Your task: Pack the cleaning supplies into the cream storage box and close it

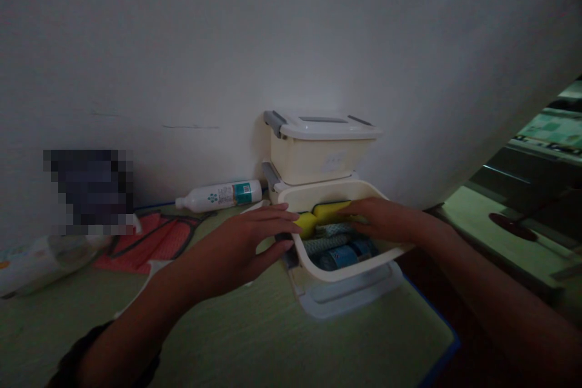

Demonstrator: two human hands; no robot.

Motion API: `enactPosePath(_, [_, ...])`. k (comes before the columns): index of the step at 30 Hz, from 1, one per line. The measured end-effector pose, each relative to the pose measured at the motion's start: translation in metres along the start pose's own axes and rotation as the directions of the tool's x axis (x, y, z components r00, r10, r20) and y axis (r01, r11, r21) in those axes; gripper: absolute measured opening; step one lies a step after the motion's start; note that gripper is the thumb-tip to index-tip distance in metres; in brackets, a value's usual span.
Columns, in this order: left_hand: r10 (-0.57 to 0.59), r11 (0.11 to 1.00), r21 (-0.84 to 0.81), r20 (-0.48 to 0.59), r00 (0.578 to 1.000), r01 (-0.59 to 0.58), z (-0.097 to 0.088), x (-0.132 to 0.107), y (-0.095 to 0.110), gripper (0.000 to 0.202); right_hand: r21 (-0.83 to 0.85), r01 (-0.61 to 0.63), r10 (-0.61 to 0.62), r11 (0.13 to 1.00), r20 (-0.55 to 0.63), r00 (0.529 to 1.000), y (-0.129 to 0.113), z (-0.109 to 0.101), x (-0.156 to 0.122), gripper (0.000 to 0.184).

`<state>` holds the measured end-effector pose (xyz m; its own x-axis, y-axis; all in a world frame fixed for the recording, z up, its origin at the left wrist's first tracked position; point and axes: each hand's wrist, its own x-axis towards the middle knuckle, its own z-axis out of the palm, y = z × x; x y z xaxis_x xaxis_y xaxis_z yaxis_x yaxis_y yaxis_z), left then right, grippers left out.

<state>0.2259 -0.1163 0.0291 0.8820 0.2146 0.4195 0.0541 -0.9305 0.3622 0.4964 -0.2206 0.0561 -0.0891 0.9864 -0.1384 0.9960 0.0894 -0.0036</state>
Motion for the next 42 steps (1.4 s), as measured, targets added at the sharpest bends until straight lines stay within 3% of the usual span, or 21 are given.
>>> enactPosePath(6, [0.027,0.999,-0.03,-0.034,0.999,-0.028,0.001,0.003,-0.003,0.022,0.152,0.023,0.005,0.988,-0.183,0.983,-0.025,-0.001,-0.009,0.035])
enactPosePath(11, [-0.027,0.999,-0.026,-0.002,1.0,0.027,-0.005,0.0,0.001,0.023,0.225,-0.003,0.071,0.974,-0.293,0.954,-0.036,0.003,-0.011,0.03])
enactPosePath(15, [-0.051,0.999,0.019,0.037,0.998,0.05,-0.02,-0.007,0.012,0.018,0.258,0.019,0.097,0.966,-0.427,0.899,-0.055,0.0,-0.012,0.027])
enactPosePath(19, [-0.135,0.985,0.097,-0.053,0.989,0.14,-0.042,-0.021,0.017,0.012,0.324,0.157,0.046,0.933,-0.539,0.841,-0.089,-0.009,-0.006,0.024])
enactPosePath(23, [-0.258,0.939,0.187,-0.166,0.952,0.287,-0.048,-0.053,-0.004,0.015,0.275,0.25,-0.027,0.928,-0.62,0.784,-0.117,-0.018,0.005,0.023])
enactPosePath(25, [-0.309,0.902,0.246,-0.206,0.928,0.355,-0.04,-0.076,-0.024,0.016,0.201,0.254,-0.065,0.946,-0.651,0.756,-0.126,-0.019,0.011,0.024])
enactPosePath(28, [-0.319,0.828,0.35,-0.348,0.881,0.438,-0.02,-0.114,-0.054,0.021,0.055,0.202,-0.114,0.978,-0.671,0.733,-0.139,-0.013,0.02,0.025])
enactPosePath(31, [-0.362,0.786,0.38,-0.355,0.862,0.487,0.0,-0.141,-0.071,0.02,-0.057,0.174,-0.166,0.983,-0.68,0.715,-0.157,-0.002,0.027,0.024])
enactPosePath(33, [-0.392,0.767,0.389,-0.346,0.853,0.51,0.008,-0.149,-0.075,0.024,-0.091,0.221,-0.224,0.971,-0.664,0.713,-0.171,0.009,0.03,0.024])
enactPosePath(38, [-0.449,0.757,0.392,-0.271,0.852,0.523,0.018,-0.149,-0.078,0.029,0.008,0.363,-0.308,0.932,-0.512,0.802,-0.196,0.06,0.047,0.024])
enactPosePath(42, [-0.459,0.779,0.383,-0.193,0.868,0.497,0.018,-0.149,-0.079,0.029,0.121,0.336,-0.243,0.934,-0.474,0.847,-0.192,0.106,0.064,0.029])
